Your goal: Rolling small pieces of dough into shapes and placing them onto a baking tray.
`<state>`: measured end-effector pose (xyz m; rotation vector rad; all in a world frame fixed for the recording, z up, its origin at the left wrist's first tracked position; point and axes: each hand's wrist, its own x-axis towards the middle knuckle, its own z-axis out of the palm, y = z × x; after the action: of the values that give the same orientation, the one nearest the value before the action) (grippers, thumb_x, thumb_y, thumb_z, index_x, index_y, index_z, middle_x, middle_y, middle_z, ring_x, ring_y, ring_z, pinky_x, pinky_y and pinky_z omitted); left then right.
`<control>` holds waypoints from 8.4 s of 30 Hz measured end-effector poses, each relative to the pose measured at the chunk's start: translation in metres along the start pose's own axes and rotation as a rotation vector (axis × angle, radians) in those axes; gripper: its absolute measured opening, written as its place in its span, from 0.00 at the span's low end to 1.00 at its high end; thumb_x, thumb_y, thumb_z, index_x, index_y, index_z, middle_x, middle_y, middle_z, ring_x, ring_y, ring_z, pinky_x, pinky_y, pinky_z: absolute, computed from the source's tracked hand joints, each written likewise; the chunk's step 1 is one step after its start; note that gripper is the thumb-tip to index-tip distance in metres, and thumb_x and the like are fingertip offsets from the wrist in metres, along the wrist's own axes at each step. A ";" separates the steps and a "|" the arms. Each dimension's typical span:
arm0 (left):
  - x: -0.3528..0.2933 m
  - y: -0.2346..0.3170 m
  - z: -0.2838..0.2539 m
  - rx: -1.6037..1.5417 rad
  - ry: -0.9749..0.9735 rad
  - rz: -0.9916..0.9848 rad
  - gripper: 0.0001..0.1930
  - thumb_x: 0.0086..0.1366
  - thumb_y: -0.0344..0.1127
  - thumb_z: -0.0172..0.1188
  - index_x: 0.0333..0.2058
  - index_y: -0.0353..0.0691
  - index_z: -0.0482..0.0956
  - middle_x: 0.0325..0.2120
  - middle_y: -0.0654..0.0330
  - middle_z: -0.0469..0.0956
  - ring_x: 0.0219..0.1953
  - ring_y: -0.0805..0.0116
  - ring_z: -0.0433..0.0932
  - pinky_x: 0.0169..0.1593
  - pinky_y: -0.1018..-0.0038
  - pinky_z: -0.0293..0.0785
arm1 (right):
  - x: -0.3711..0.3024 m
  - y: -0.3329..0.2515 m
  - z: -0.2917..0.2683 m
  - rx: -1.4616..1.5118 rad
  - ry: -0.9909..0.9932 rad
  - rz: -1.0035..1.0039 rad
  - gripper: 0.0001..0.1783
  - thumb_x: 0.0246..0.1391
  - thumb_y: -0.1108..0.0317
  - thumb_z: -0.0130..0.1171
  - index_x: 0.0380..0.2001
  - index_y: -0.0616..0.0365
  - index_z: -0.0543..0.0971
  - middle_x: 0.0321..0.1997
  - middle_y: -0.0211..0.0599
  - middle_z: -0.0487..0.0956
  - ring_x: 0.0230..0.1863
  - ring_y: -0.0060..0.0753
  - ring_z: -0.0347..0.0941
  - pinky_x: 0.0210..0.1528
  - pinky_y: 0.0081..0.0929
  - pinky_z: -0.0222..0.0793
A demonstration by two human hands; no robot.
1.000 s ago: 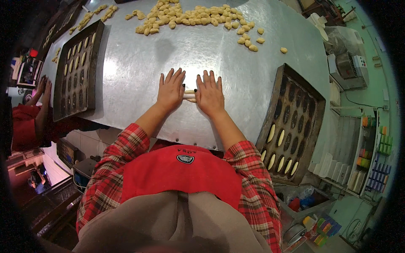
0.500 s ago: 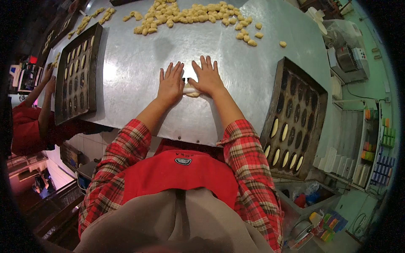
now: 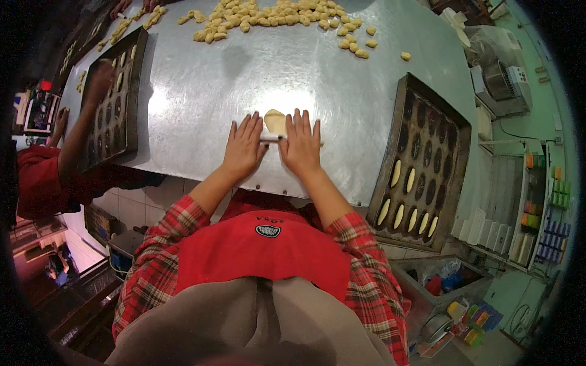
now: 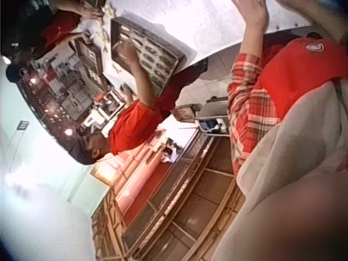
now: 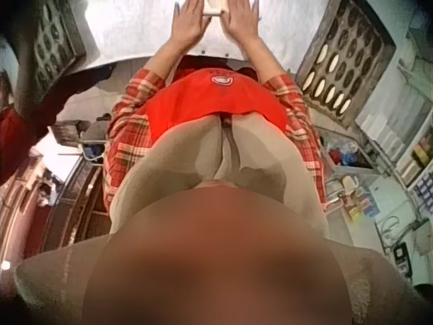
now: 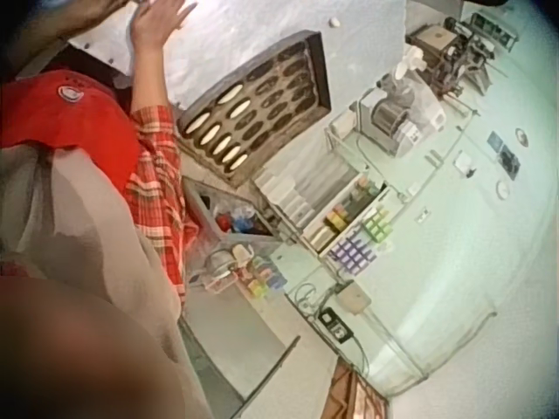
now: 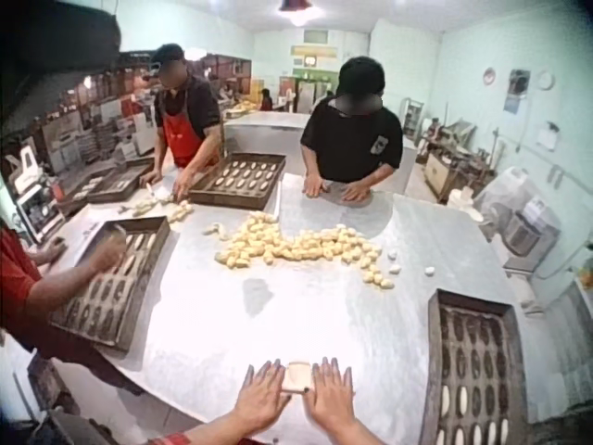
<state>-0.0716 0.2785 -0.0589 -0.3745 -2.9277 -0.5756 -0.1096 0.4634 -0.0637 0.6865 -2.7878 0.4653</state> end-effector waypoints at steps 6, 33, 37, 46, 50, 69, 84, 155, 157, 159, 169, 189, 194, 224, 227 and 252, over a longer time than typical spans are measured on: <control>-0.070 0.009 0.000 -0.012 -0.120 0.072 0.41 0.59 0.44 0.60 0.65 0.31 0.53 0.69 0.45 0.48 0.71 0.45 0.46 0.68 0.42 0.39 | -0.058 -0.009 -0.017 0.180 -0.093 -0.057 0.23 0.53 0.71 0.52 0.55 0.58 0.73 0.52 0.43 0.74 0.56 0.45 0.67 0.58 0.44 0.60; 0.003 0.001 0.015 -0.065 0.009 0.062 0.32 0.64 0.40 0.53 0.66 0.41 0.57 0.67 0.57 0.58 0.70 0.47 0.48 0.69 0.43 0.36 | 0.011 0.016 0.001 0.133 -0.037 -0.233 0.27 0.54 0.68 0.54 0.58 0.58 0.68 0.62 0.45 0.68 0.65 0.51 0.60 0.67 0.48 0.53; -0.037 -0.006 -0.002 -0.086 -0.132 0.155 0.34 0.62 0.38 0.56 0.66 0.45 0.57 0.67 0.60 0.58 0.70 0.48 0.49 0.69 0.41 0.36 | -0.039 0.011 -0.023 0.130 -0.054 -0.259 0.23 0.52 0.70 0.57 0.53 0.58 0.73 0.57 0.42 0.73 0.61 0.47 0.65 0.63 0.48 0.59; -0.037 -0.061 -0.017 -0.146 0.250 -0.229 0.34 0.62 0.30 0.58 0.66 0.40 0.55 0.64 0.52 0.60 0.69 0.47 0.52 0.70 0.50 0.40 | 0.074 -0.007 -0.002 0.148 -0.014 -0.318 0.24 0.56 0.60 0.56 0.54 0.59 0.73 0.59 0.47 0.72 0.64 0.52 0.62 0.65 0.50 0.57; -0.046 -0.062 -0.021 -0.174 0.235 -0.225 0.30 0.62 0.30 0.57 0.63 0.42 0.61 0.62 0.54 0.65 0.68 0.51 0.56 0.70 0.52 0.43 | 0.021 -0.050 0.013 0.094 -0.329 -0.425 0.37 0.56 0.49 0.55 0.63 0.62 0.64 0.69 0.51 0.59 0.71 0.55 0.50 0.70 0.51 0.47; -0.038 -0.059 -0.029 -0.276 0.269 -0.268 0.20 0.64 0.34 0.57 0.56 0.44 0.71 0.53 0.60 0.74 0.64 0.57 0.63 0.69 0.52 0.45 | 0.066 -0.051 0.038 -0.117 -0.274 -0.218 0.41 0.60 0.37 0.43 0.68 0.53 0.58 0.73 0.54 0.52 0.74 0.56 0.42 0.72 0.59 0.35; -0.036 -0.058 -0.031 -0.273 0.211 -0.266 0.20 0.63 0.30 0.55 0.54 0.44 0.72 0.54 0.61 0.74 0.66 0.58 0.61 0.70 0.53 0.42 | 0.057 -0.022 0.035 0.025 -0.151 -0.090 0.36 0.58 0.49 0.53 0.64 0.56 0.64 0.70 0.58 0.55 0.72 0.61 0.46 0.71 0.56 0.40; -0.028 -0.061 -0.019 -0.026 0.114 -0.157 0.22 0.58 0.26 0.52 0.52 0.46 0.74 0.60 0.60 0.68 0.67 0.52 0.57 0.68 0.49 0.42 | -0.168 0.259 -0.189 -0.047 0.023 0.998 0.16 0.61 0.67 0.50 0.46 0.60 0.81 0.42 0.53 0.80 0.42 0.56 0.76 0.45 0.43 0.71; -0.015 -0.073 -0.014 -0.129 0.155 -0.053 0.23 0.56 0.25 0.53 0.52 0.43 0.73 0.59 0.53 0.68 0.65 0.46 0.59 0.68 0.51 0.46 | -0.139 0.246 -0.196 -0.170 0.134 0.925 0.16 0.61 0.67 0.49 0.45 0.62 0.80 0.41 0.52 0.81 0.43 0.56 0.76 0.46 0.44 0.72; 0.022 -0.063 -0.010 -0.168 0.194 -0.004 0.23 0.55 0.24 0.54 0.52 0.40 0.73 0.58 0.50 0.68 0.64 0.45 0.60 0.67 0.53 0.50 | -0.100 0.221 -0.202 -0.178 0.195 0.818 0.15 0.61 0.67 0.49 0.44 0.63 0.80 0.41 0.51 0.81 0.43 0.56 0.76 0.45 0.44 0.72; 0.235 -0.080 0.001 -0.325 0.309 0.158 0.21 0.53 0.24 0.59 0.49 0.41 0.76 0.50 0.52 0.76 0.52 0.50 0.74 0.56 0.62 0.70 | 0.063 0.142 -0.057 0.101 0.032 0.334 0.22 0.56 0.62 0.56 0.54 0.54 0.75 0.60 0.47 0.71 0.59 0.50 0.67 0.58 0.42 0.64; 0.435 -0.161 0.003 -0.094 0.204 0.137 0.12 0.68 0.35 0.54 0.44 0.35 0.80 0.40 0.48 0.81 0.43 0.57 0.81 0.46 0.66 0.75 | 0.063 0.146 -0.028 0.042 0.202 0.380 0.25 0.57 0.63 0.55 0.58 0.53 0.71 0.61 0.41 0.69 0.65 0.43 0.60 0.66 0.41 0.53; 0.350 -0.124 -0.048 -0.682 0.314 0.128 0.12 0.69 0.28 0.53 0.49 0.34 0.77 0.42 0.61 0.79 0.45 0.72 0.76 0.49 0.76 0.72 | 0.057 0.147 -0.025 0.056 0.243 0.372 0.22 0.58 0.65 0.53 0.56 0.54 0.73 0.59 0.42 0.71 0.63 0.43 0.62 0.65 0.40 0.55; 0.130 -0.013 0.025 -0.057 0.101 -0.011 0.29 0.67 0.40 0.49 0.65 0.40 0.58 0.66 0.49 0.56 0.70 0.46 0.50 0.69 0.46 0.44 | 0.078 0.080 -0.008 0.044 -0.202 -0.075 0.22 0.56 0.59 0.55 0.53 0.48 0.77 0.56 0.43 0.74 0.62 0.49 0.64 0.63 0.45 0.58; 0.122 -0.008 0.021 -0.020 0.104 -0.019 0.27 0.67 0.41 0.47 0.64 0.41 0.60 0.66 0.49 0.58 0.69 0.47 0.51 0.69 0.46 0.43 | 0.074 0.069 0.001 -0.030 -0.154 0.056 0.26 0.58 0.59 0.48 0.61 0.47 0.70 0.68 0.50 0.61 0.71 0.53 0.50 0.70 0.55 0.45; -0.047 0.017 0.000 -0.127 -0.006 0.060 0.43 0.59 0.50 0.60 0.66 0.31 0.52 0.68 0.47 0.50 0.71 0.45 0.43 0.68 0.40 0.37 | -0.048 0.032 -0.029 0.154 0.120 0.058 0.23 0.53 0.75 0.51 0.54 0.54 0.76 0.45 0.37 0.75 0.47 0.43 0.69 0.49 0.41 0.63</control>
<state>-0.0225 0.2832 -0.0611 -0.4778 -2.8818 -0.7547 -0.0795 0.5207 -0.0588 0.5887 -2.6849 0.7144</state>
